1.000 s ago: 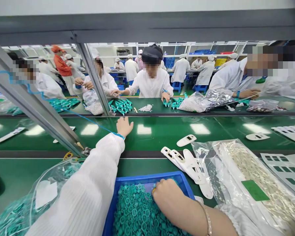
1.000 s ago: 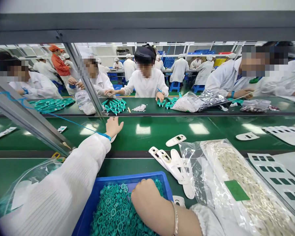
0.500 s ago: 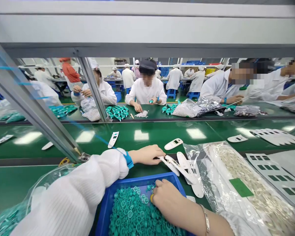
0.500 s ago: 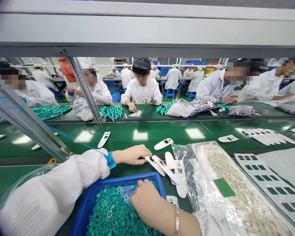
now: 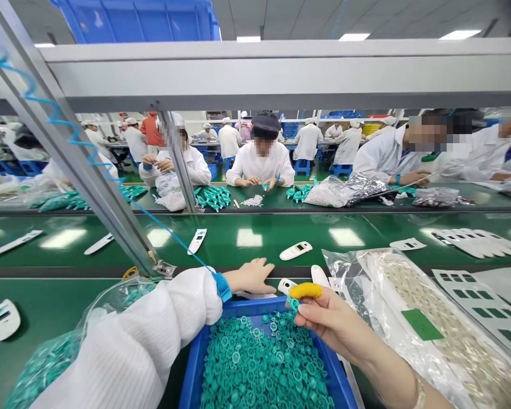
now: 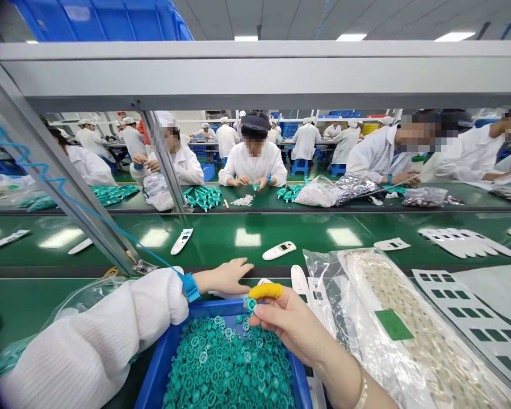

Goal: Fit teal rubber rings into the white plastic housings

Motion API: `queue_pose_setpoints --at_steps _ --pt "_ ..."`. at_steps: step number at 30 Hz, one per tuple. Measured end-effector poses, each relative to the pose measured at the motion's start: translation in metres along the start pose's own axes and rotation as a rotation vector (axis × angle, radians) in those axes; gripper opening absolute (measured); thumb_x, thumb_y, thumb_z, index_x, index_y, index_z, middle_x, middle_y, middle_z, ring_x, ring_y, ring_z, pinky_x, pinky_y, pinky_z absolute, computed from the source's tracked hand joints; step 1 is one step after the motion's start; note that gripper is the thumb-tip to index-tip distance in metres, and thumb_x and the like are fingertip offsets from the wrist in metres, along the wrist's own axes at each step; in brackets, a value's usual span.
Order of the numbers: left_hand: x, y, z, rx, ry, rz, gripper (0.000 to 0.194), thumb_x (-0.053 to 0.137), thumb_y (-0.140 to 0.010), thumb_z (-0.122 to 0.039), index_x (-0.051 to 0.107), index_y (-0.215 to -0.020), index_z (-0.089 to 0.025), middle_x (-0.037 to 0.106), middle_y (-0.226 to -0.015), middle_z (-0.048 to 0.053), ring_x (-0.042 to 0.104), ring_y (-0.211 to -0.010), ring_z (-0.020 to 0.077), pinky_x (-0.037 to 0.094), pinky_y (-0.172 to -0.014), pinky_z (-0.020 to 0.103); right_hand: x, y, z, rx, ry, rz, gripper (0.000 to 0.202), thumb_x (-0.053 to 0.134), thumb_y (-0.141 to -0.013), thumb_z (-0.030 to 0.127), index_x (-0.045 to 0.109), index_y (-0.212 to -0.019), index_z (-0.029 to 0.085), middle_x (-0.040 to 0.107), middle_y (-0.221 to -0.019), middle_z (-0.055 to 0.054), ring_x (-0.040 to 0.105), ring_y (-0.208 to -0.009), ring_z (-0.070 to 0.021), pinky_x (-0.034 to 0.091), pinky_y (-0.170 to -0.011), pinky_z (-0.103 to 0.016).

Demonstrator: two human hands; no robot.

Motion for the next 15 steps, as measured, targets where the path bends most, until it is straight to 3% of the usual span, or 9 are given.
queue_pose_setpoints --at_steps 2,6,10,15 --pt "0.007 0.004 0.014 -0.037 -0.037 0.059 0.066 0.068 -0.059 -0.05 0.054 -0.114 -0.016 0.049 -0.122 0.017 0.048 -0.11 0.038 0.042 -0.086 0.049 0.0 0.006 0.003 0.019 -0.033 -0.025 0.027 0.079 -0.061 0.03 0.069 -0.084 0.02 0.064 -0.065 0.003 0.065 -0.06 -0.0068 0.048 -0.055 -0.014" --pt "0.003 0.029 0.043 -0.122 -0.073 0.034 0.068 0.067 -0.06 -0.047 0.05 -0.118 -0.016 0.048 -0.115 0.017 0.048 -0.106 0.0381 0.04 -0.085 0.05 0.001 0.013 0.008 -0.009 0.002 -0.026 0.027 0.078 -0.062 0.032 0.069 -0.085 0.021 0.064 -0.064 0.003 0.064 -0.06 -0.0069 0.047 -0.055 -0.014" --pt "0.01 0.047 0.065 -0.176 0.04 0.036 0.049 0.066 -0.063 -0.041 0.057 -0.105 -0.018 0.052 -0.1 0.009 0.056 -0.086 0.0258 0.043 -0.077 0.038 0.001 0.009 0.005 -0.063 0.1 -0.015 0.029 0.076 -0.064 0.033 0.067 -0.088 0.02 0.062 -0.067 0.002 0.064 -0.063 -0.0107 0.049 -0.06 -0.022" --pt "0.01 0.048 0.079 -0.23 0.333 -0.106 0.039 0.07 -0.057 -0.032 0.055 -0.089 -0.015 0.053 -0.079 0.001 0.052 -0.071 0.0166 0.04 -0.06 0.025 0.0 0.009 0.001 -0.122 0.285 -0.023 0.022 0.065 -0.075 0.031 0.065 -0.096 0.023 0.062 -0.075 0.0 0.061 -0.072 -0.0135 0.047 -0.076 -0.031"
Point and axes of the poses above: each hand's wrist, its own y-axis away from the middle knuckle, its own x-axis out of the palm, z = x × y, the point moved 5 cm from there along -y, towards the middle knuckle
